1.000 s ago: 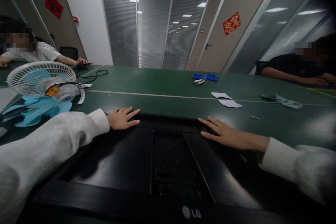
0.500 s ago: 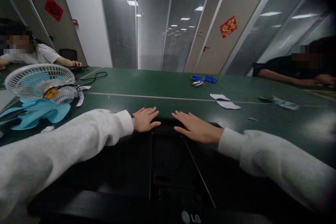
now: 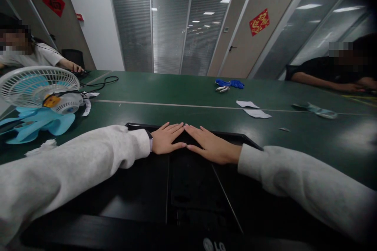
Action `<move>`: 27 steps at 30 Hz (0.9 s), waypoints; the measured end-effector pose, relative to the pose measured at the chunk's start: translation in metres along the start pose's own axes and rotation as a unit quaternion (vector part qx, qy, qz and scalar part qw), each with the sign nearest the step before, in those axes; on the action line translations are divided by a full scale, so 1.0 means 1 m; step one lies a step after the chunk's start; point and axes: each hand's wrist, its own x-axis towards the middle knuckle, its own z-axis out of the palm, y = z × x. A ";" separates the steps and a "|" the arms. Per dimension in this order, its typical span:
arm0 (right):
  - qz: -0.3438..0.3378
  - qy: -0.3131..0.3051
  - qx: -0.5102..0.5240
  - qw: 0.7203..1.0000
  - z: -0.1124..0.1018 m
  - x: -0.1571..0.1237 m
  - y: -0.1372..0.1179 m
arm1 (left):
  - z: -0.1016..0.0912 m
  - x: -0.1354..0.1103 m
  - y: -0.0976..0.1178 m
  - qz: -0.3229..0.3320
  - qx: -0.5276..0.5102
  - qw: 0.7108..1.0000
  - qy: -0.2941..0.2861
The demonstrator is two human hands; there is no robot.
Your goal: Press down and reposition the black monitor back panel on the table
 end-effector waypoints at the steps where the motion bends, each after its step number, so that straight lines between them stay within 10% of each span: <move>1: -0.001 -0.013 -0.002 1.000 -0.004 -0.001 -0.001 | -0.002 -0.001 0.000 0.000 -0.002 1.000 -0.003; 9: -0.068 -0.090 -0.045 0.993 -0.082 -0.073 -0.067 | -0.059 -0.050 0.043 0.038 -0.015 0.997 -0.073; 13: -0.170 0.074 -0.156 0.970 -0.078 -0.132 -0.097 | -0.079 -0.116 0.093 0.051 0.006 0.997 -0.058; 17: -0.194 0.182 -0.235 0.935 -0.046 -0.157 -0.113 | -0.058 -0.170 0.129 0.153 0.226 0.942 0.193; 21: -0.140 0.234 -0.235 0.933 -0.027 -0.156 -0.135 | -0.028 -0.190 0.148 0.206 0.364 0.875 0.244; 27: -0.112 0.254 -0.309 0.909 -0.012 -0.165 -0.145 | 0.001 -0.198 0.156 0.183 0.369 0.866 0.284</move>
